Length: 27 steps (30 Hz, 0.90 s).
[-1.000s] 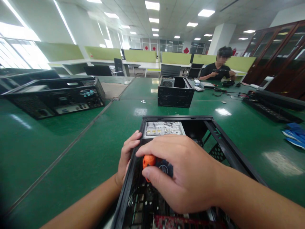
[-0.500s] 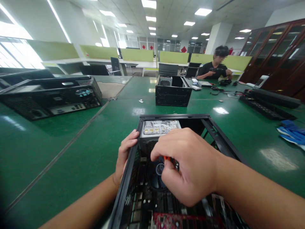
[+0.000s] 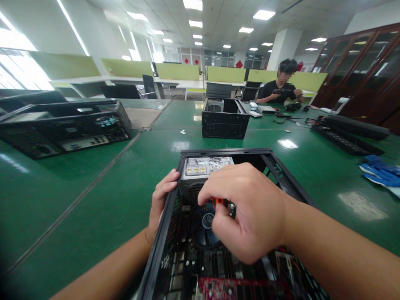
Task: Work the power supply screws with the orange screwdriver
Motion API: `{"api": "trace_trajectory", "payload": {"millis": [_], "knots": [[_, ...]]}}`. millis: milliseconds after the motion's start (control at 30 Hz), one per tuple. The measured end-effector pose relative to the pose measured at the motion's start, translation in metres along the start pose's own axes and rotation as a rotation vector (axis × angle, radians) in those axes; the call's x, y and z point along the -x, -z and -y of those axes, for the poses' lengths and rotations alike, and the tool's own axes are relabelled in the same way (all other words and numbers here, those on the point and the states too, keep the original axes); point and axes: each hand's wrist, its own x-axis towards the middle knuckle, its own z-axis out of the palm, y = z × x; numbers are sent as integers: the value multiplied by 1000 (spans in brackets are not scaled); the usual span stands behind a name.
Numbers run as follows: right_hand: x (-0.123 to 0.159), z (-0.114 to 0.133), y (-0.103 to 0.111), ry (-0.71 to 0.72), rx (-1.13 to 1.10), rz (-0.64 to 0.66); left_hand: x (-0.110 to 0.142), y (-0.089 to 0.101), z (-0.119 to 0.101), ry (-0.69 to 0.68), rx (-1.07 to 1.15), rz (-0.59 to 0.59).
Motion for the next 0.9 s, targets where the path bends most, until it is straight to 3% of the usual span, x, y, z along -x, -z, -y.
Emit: {"api": "trace_trajectory", "payload": {"millis": [267,467,633,733,900], "knots": [[1,0,4,-27,-9,34,1,0,0,-6,-17,-1],[3,-1,13,-69,102,38,1,0,1,-10,-20,-7],[5,-5,12,-56,195,208,-2,0,-1,-24,-6,3],[6,-6,7,-27,216,179,-3,-1,-1,-31,4,11],[3,6,20,-154,146,176,-3,-2,-1,-30,-17,-12]]}}
